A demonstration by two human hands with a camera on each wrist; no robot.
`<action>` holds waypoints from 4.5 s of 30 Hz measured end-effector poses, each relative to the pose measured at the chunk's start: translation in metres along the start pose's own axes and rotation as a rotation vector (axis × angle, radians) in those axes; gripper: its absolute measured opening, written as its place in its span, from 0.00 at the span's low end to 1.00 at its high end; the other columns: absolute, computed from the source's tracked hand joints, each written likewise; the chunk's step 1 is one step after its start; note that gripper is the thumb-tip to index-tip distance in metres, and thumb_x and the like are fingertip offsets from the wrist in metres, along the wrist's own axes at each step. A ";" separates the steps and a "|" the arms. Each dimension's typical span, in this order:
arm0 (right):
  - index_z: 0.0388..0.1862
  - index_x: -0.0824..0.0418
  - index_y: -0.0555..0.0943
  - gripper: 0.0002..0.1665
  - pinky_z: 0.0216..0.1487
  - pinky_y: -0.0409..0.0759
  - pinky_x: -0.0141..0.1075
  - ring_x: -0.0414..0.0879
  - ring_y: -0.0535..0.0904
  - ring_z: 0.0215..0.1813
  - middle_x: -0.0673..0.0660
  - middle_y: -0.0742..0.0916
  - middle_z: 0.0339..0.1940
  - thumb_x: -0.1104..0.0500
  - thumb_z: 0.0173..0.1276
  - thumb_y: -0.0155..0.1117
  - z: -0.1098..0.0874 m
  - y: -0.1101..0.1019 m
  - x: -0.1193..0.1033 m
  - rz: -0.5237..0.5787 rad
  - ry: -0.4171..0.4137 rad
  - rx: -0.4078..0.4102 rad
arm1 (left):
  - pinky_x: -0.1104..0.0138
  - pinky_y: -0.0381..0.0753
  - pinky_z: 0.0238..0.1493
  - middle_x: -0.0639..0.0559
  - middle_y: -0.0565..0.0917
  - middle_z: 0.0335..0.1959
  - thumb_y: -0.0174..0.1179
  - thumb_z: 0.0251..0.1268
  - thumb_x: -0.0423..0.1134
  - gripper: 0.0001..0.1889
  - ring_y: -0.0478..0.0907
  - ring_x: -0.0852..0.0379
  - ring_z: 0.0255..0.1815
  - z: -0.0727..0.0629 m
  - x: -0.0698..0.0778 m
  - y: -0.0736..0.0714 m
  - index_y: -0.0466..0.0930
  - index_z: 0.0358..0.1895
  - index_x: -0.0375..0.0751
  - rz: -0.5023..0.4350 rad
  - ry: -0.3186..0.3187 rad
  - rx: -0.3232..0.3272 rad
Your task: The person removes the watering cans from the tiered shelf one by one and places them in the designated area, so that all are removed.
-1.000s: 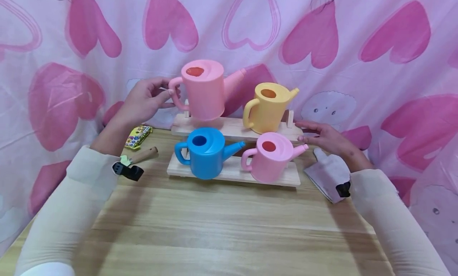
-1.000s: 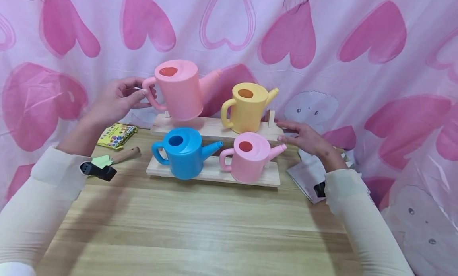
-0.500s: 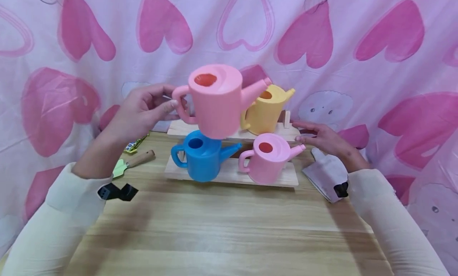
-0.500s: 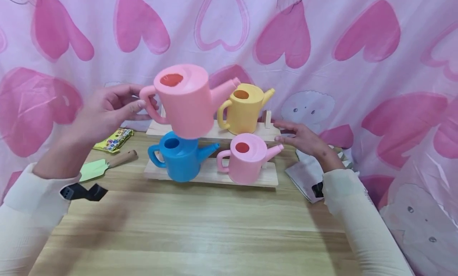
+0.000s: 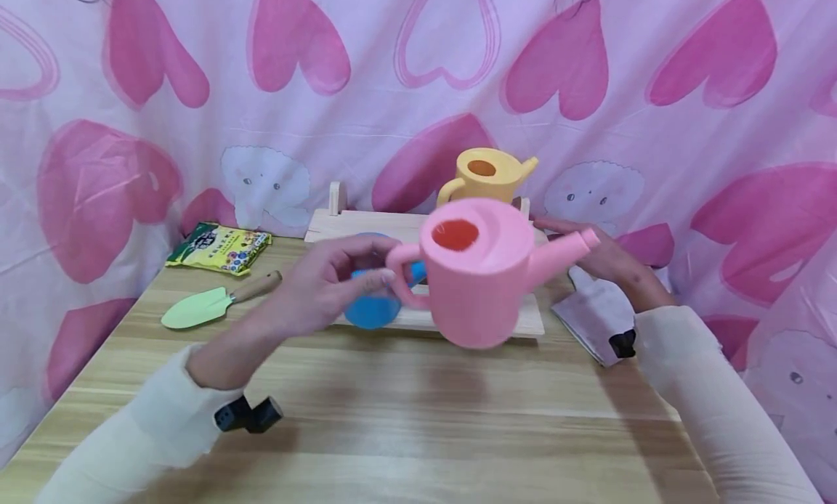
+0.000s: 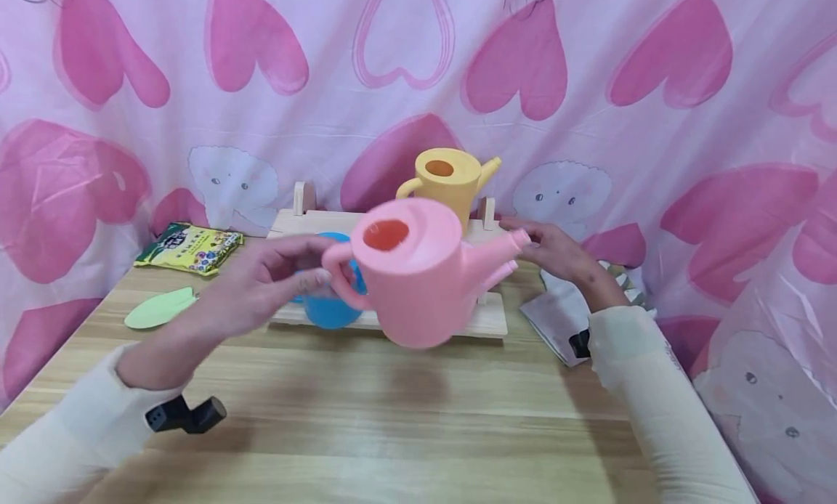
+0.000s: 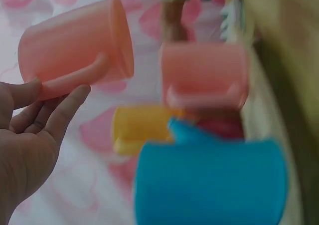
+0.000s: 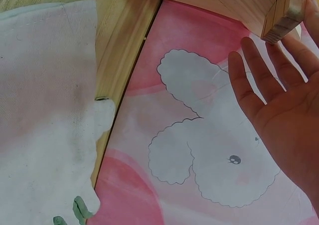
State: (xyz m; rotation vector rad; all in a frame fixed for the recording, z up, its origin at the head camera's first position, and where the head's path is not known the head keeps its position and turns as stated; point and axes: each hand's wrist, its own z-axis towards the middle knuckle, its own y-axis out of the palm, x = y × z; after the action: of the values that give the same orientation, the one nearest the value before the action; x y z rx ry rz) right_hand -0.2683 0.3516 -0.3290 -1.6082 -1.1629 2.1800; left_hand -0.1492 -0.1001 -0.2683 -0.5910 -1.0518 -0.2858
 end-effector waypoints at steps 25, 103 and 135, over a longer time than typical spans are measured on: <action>0.79 0.56 0.68 0.41 0.60 0.78 0.61 0.66 0.73 0.69 0.63 0.69 0.79 0.49 0.72 0.71 0.008 -0.005 -0.014 -0.116 0.194 -0.036 | 0.57 0.79 0.62 0.63 0.85 0.47 0.69 0.70 0.38 0.11 0.80 0.63 0.52 -0.016 -0.083 0.133 0.84 0.53 0.53 -0.174 -0.219 -0.279; 0.80 0.55 0.67 0.40 0.61 0.77 0.59 0.66 0.73 0.69 0.62 0.69 0.78 0.51 0.73 0.70 0.005 -0.003 -0.009 -0.089 0.180 -0.024 | 0.72 0.83 0.43 0.61 0.81 0.42 0.68 0.70 0.38 0.09 0.78 0.65 0.42 0.054 -0.010 0.085 0.82 0.49 0.46 0.244 0.130 -0.236; 0.80 0.53 0.68 0.41 0.60 0.77 0.62 0.66 0.73 0.70 0.63 0.69 0.78 0.47 0.72 0.71 0.004 0.000 -0.012 -0.108 0.217 -0.009 | 0.67 0.84 0.35 0.48 0.83 0.38 0.61 0.77 0.45 0.15 0.77 0.52 0.37 0.148 -0.031 0.006 0.82 0.54 0.38 0.470 -0.318 0.070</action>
State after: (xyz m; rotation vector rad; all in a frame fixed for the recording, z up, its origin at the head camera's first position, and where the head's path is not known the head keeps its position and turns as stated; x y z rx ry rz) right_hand -0.2670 0.3428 -0.3194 -1.6929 -1.1665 1.8835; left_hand -0.2690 -0.0110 -0.2445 -0.8168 -1.1845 0.2646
